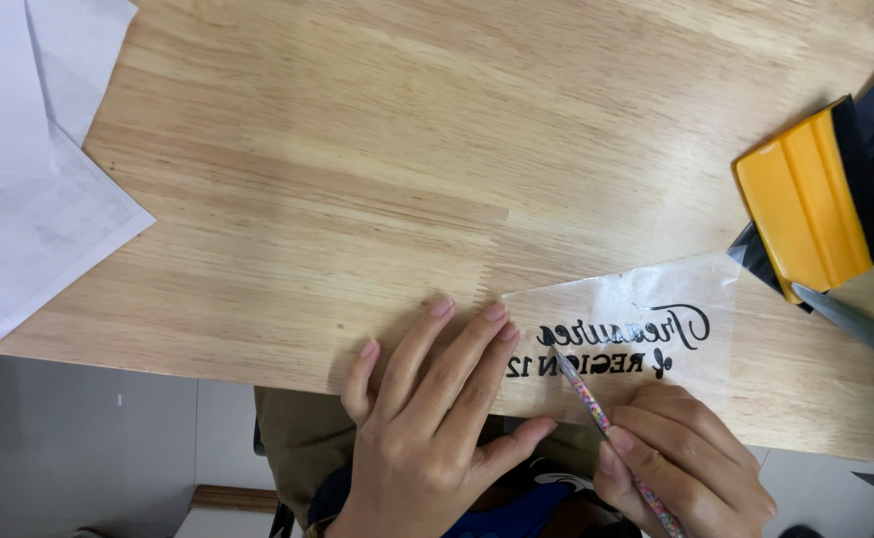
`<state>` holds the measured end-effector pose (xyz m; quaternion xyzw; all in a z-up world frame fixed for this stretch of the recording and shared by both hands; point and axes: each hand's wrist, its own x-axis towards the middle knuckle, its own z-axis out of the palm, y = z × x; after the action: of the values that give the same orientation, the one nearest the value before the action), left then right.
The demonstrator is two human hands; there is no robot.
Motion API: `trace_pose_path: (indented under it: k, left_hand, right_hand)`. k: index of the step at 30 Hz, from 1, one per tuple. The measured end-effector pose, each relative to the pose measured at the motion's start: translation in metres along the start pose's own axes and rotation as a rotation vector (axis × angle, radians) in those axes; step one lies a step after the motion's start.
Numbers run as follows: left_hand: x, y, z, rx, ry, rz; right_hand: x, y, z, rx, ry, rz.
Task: Weeding a vinyl decal by removing excess material from the cut design using hands and a weeding tool
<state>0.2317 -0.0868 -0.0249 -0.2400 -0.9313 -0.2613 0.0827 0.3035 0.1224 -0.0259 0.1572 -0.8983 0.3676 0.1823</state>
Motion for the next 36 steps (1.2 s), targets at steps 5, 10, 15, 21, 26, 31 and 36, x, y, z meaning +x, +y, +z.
trace_pose_path:
  k: [5,10,15,21,26,31,36]
  left_hand:
    - [0.0001,-0.0002,0.0001,-0.001,0.006,0.000]
    - [-0.0003,-0.0006,0.0001,0.000,0.002,0.003]
    - [-0.0009,-0.0008,0.0003,0.003,0.000,0.003]
    - [0.0001,-0.0007,-0.0001,-0.007,-0.004,0.002]
    - [0.0006,0.0000,-0.0001,0.004,0.004,-0.002]
    - [0.0008,-0.0002,-0.0004,-0.010,-0.004,-0.004]
    - [0.0011,-0.0002,-0.0008,-0.004,-0.006,-0.003]
  right_hand:
    - [-0.0013,0.0025,0.0009,0.000,0.004,-0.032]
    - [0.0006,-0.0002,0.0009,-0.008,-0.003,-0.022]
    - [0.0024,-0.0035,0.0009,-0.019,-0.003,0.001]
    - [-0.0010,-0.0010,0.0003,-0.008,-0.004,0.001]
    - [-0.0051,0.0001,-0.0062,0.046,-0.033,0.056]
    - [-0.0043,0.0008,-0.0074,0.051,-0.034,0.053]
    - [-0.0002,-0.0044,-0.0074,0.055,-0.042,0.097]
